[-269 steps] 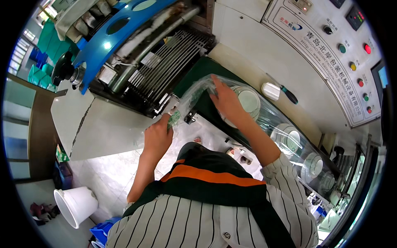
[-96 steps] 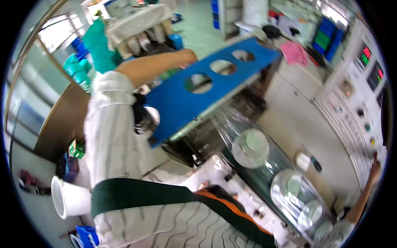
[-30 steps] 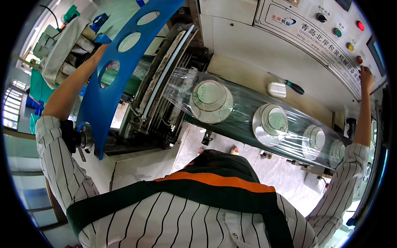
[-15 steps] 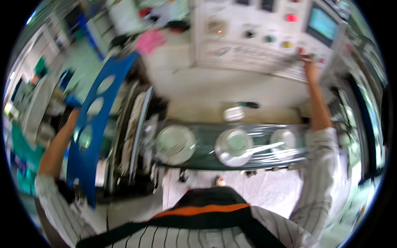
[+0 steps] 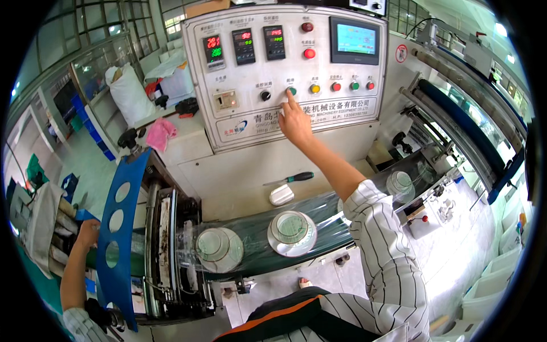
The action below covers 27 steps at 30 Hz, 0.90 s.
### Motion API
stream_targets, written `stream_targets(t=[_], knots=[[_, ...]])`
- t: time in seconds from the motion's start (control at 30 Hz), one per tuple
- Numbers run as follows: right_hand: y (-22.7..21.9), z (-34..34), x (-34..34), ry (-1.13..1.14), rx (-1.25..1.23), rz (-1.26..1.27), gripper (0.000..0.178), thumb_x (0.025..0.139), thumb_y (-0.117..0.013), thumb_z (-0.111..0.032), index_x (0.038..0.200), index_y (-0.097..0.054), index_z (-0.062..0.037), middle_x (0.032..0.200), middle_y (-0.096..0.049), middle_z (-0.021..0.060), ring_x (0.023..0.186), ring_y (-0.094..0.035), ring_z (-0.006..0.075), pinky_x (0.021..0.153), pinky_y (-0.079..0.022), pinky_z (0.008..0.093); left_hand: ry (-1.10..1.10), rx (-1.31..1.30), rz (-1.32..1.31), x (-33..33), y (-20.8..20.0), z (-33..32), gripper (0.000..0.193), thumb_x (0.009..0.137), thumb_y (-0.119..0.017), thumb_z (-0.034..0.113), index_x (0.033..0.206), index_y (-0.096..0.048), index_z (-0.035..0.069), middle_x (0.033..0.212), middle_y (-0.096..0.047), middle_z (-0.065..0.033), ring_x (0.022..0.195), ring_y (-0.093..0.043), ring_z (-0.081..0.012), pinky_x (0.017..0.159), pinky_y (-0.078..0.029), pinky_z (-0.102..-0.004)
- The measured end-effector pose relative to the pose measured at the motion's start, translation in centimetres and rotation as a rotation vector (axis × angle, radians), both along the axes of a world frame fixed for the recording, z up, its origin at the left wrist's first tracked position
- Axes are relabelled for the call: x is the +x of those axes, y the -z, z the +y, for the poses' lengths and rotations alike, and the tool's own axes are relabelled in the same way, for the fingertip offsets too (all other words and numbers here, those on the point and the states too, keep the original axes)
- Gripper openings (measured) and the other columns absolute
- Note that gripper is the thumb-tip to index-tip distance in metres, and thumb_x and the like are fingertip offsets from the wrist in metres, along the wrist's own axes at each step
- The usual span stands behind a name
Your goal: The person picks up spoons from a large container and places them into a metal bowl, then moves to a conveyor belt to place individual spoons onto plates. They operate a packaging machine by touching a control screen and adjusting the plastic film wrapping over the items moving on the belt.
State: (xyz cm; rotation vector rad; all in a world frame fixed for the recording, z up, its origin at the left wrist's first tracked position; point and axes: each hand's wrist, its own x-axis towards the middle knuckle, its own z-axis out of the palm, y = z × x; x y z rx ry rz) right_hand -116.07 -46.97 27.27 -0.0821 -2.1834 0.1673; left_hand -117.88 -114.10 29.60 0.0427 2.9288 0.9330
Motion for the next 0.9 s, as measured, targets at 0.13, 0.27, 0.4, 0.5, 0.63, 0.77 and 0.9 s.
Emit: stream_targets(t=[0.13, 0.27, 0.4, 0.5, 0.63, 0.77, 0.9], knots=[[0.4, 0.0, -0.6, -0.032, -0.002, 0.054, 0.020, 0.072, -0.056, -0.011, 0.086, -0.048, 0.0015, 0.132, -0.036, 0.0226, 0.091, -0.056, 0.0292, 0.062, -0.052, 0.0396, -0.019, 0.118, -0.079, 0.4, -0.4, -3.5, 0.015, 0.076, -0.046, -0.007, 0.087, -0.055, -0.005, 0.056, -0.056, -0.0139, 0.041, -0.056, -0.0230, 0.034, -0.045, -0.0341], [0.6, 0.6, -0.3, 0.007, 0.038, 0.014, 0.019, 0.071, -0.057, -0.012, 0.083, -0.049, -0.0001, 0.134, -0.035, 0.0213, 0.088, -0.057, 0.0266, 0.058, -0.052, 0.0376, -0.055, 0.095, -0.143, -0.4, -0.7, -2.7, 0.017, 0.075, -0.046, -0.009, 0.090, -0.052, -0.003, 0.055, -0.055, -0.0153, 0.040, -0.055, -0.0249, 0.032, -0.045, -0.0363], [0.9, 1.1, -0.3, 0.089, 0.103, -0.032, 0.016, 0.069, -0.058, -0.012, 0.079, -0.050, -0.0015, 0.132, -0.039, 0.0205, 0.072, -0.061, 0.0244, 0.053, -0.051, 0.0359, -0.073, 0.040, -0.057, -2.0, 0.6, -2.1, 0.019, 0.075, -0.045, -0.008, 0.091, -0.051, -0.001, 0.053, -0.053, -0.0140, 0.037, -0.051, -0.0234, 0.030, -0.042, -0.0345], [0.3, 1.5, -0.2, 0.031, 0.056, -0.046, 0.013, 0.068, -0.057, -0.010, 0.075, -0.050, -0.0023, 0.129, -0.042, 0.0209, 0.062, -0.062, 0.0236, 0.051, -0.050, 0.0361, -0.089, 0.006, 0.031, -3.8, 2.1, -5.4, 0.018, 0.075, -0.044, -0.006, 0.090, -0.051, 0.001, 0.052, -0.051, -0.0132, 0.034, -0.047, -0.0221, 0.029, -0.038, -0.0331], [0.3, 2.0, 0.1, -0.101, 0.012, 0.082, 0.010, 0.070, -0.055, -0.007, 0.077, -0.051, -0.0019, 0.128, -0.045, 0.0161, 0.063, -0.062, 0.0253, 0.055, -0.050, 0.0365, -0.121, 0.142, -0.072, -4.0, 1.8, -7.9, 0.014, 0.074, -0.045, -0.005, 0.086, -0.050, 0.001, 0.051, -0.050, -0.0144, 0.034, -0.048, -0.0230, 0.029, -0.039, -0.0343], [1.2, 4.7, 2.0, -0.299, -0.333, 0.234, 0.024, 0.076, -0.056, -0.009, 0.099, -0.057, -0.0048, 0.121, -0.052, 0.0134, 0.076, -0.062, 0.0252, 0.063, -0.051, 0.0352, -0.154, 0.170, -0.155, -2.9, 1.5, -7.4, 0.013, 0.074, -0.045, -0.005, 0.085, -0.050, 0.001, 0.051, -0.050, -0.0146, 0.034, -0.049, -0.0235, 0.029, -0.040, -0.0350], [2.8, 13.8, 1.8, -0.098, -0.777, 0.368, 0.028, 0.081, -0.054, -0.006, 0.108, -0.053, -0.0008, 0.097, -0.061, 0.0112, 0.081, -0.061, 0.0166, 0.062, -0.053, 0.0287, -0.124, 0.139, -0.170, -2.4, 0.9, -5.1, 0.012, 0.073, -0.046, -0.004, 0.083, -0.049, 0.001, 0.051, -0.050, -0.0149, 0.035, -0.050, -0.0241, 0.029, -0.041, -0.0358]])
